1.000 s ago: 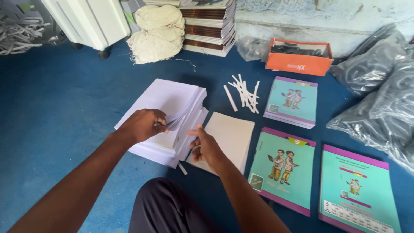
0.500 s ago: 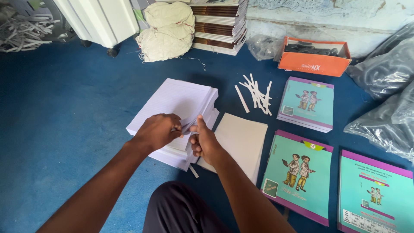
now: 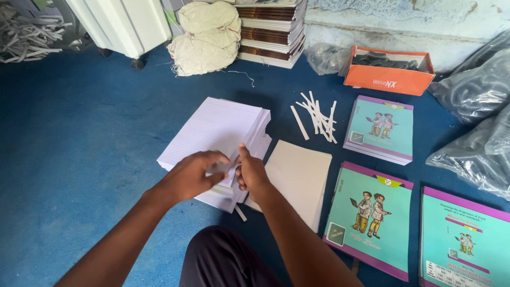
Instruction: The person assembles notebooks by inserting stacks of lined paper into printed covers. They repeatedly pick up a paper stack, open a cover, insert the pages, and place the completed notebook onto a growing pile.
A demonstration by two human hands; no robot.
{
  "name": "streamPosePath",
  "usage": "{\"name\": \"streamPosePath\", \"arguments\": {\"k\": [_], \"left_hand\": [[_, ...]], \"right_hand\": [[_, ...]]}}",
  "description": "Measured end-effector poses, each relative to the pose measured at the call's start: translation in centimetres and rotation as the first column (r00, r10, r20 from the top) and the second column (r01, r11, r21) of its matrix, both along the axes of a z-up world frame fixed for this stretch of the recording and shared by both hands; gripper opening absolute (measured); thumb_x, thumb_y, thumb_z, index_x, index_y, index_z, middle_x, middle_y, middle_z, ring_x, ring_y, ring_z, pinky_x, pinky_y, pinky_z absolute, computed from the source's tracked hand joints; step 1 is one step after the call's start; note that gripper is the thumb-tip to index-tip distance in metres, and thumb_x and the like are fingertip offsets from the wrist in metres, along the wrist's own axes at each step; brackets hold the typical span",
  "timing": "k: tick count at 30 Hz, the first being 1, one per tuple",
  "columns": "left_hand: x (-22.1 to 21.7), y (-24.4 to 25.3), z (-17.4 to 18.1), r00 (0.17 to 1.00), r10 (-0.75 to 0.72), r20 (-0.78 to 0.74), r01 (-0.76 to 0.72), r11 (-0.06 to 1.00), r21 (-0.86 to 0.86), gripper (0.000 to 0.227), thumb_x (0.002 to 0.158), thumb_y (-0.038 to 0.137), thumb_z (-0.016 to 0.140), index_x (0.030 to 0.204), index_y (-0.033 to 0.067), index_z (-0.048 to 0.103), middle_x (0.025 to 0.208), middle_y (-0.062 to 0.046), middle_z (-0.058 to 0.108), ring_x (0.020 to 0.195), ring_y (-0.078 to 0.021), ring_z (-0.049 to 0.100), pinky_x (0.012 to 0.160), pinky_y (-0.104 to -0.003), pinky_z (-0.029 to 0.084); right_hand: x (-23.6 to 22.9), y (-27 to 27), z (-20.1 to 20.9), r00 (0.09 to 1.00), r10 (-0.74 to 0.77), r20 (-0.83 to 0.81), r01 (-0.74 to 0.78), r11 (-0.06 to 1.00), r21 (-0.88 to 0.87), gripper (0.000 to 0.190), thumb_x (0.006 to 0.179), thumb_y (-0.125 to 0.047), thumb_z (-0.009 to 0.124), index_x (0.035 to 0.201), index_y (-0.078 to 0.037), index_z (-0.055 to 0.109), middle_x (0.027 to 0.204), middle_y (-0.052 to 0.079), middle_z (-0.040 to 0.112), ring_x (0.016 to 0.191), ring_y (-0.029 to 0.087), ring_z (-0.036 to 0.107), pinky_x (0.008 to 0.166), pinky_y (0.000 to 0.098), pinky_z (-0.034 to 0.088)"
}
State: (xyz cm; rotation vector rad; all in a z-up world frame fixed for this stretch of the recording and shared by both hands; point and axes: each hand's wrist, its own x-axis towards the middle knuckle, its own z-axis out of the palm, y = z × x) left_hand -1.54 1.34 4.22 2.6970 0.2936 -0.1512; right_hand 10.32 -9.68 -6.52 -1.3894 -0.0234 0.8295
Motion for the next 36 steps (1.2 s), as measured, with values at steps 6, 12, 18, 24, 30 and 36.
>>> {"name": "streamPosePath", "arguments": {"k": [6, 12, 18, 24, 30, 36], "left_hand": [[-1.0, 2.9, -4.3, 0.835, 0.45, 0.316, -0.169, 0.757, -0.632, 0.02, 0.091, 0.015, 0.062, 0.108, 0.0075, 0.069, 0.101, -0.01, 0.076, 0.084, -0.0195, 0.066, 0.072, -0.039, 0.054], [-2.0, 4.1, -6.5, 0.52, 0.839, -0.161, -0.347, 0.035, -0.937, 0.046, 0.093, 0.03, 0.071, 0.12, -0.0034, 0.053, 0.085, -0.003, 0.055, 0.077, -0.0157, 0.056, 0.069, -0.037, 0.053], [-2.3, 2.4, -7.3, 0.564, 0.692, -0.45, -0.565, -0.074, -0.822, 0.087, 0.096, 0.074, 0.037, 0.125, -0.0074, 0.05, 0.083, -0.013, 0.053, 0.072, -0.0232, 0.058, 0.066, -0.041, 0.055], [-0.7, 3.2, -6.8, 0.515, 0.712, -0.478, -0.285, -0.384, -0.878, 0.074, 0.097, 0.057, 0.049, 0.136, -0.0055, 0.046, 0.095, -0.014, 0.059, 0.083, -0.0218, 0.064, 0.075, -0.039, 0.059], [0.9, 4.6, -6.2, 0.54, 0.743, -0.395, -0.161, -0.37, -0.915, 0.061, 0.103, 0.041, 0.053, 0.134, -0.0094, 0.038, 0.122, -0.022, 0.057, 0.106, -0.0279, 0.07, 0.094, -0.04, 0.057], [1.7, 4.3, -6.9, 0.64, 0.752, -0.157, -0.253, 0.013, -0.967, 0.044, 0.103, 0.024, 0.053, 0.133, -0.0079, 0.046, 0.116, -0.021, 0.059, 0.104, -0.0271, 0.069, 0.082, -0.036, 0.061]], "right_hand": [[-0.4, 0.9, 0.6, 0.994, -0.025, 0.104, 0.036, 0.994, -0.104, 0.062, 0.098, -0.056, 0.052, 0.105, 0.003, 0.067, 0.086, 0.013, 0.07, 0.069, 0.019, 0.067, 0.054, 0.0322, 0.055], [-1.4, 1.9, 1.2, 0.998, 0.045, 0.038, -0.046, 0.999, 0.012, 0.05, 0.094, -0.024, 0.067, 0.121, 0.015, 0.051, 0.108, 0.027, 0.066, 0.087, 0.033, 0.078, 0.073, 0.036, 0.067], [-1.3, 2.3, 1.6, 0.999, 0.042, -0.023, -0.038, 0.983, 0.177, 0.056, 0.091, -0.008, 0.067, 0.135, 0.016, 0.042, 0.122, 0.028, 0.054, 0.094, 0.038, 0.074, 0.078, 0.0355, 0.065], [-1.0, 2.1, 2.3, 0.995, 0.077, -0.06, -0.06, 0.967, 0.248, 0.051, 0.091, -0.008, 0.066, 0.135, 0.01, 0.044, 0.126, 0.024, 0.056, 0.099, 0.032, 0.074, 0.081, 0.0349, 0.063], [-0.6, 1.2, 2.2, 0.988, 0.123, -0.089, -0.101, 0.97, 0.219, 0.048, 0.093, -0.017, 0.066, 0.13, 0.009, 0.05, 0.116, 0.024, 0.064, 0.095, 0.029, 0.075, 0.081, 0.0348, 0.067], [0.0, 0.6, 1.2, 0.989, 0.119, -0.087, -0.103, 0.981, 0.163, 0.054, 0.089, -0.023, 0.066, 0.129, 0.01, 0.053, 0.116, 0.027, 0.067, 0.095, 0.031, 0.076, 0.082, 0.0397, 0.066]]}}
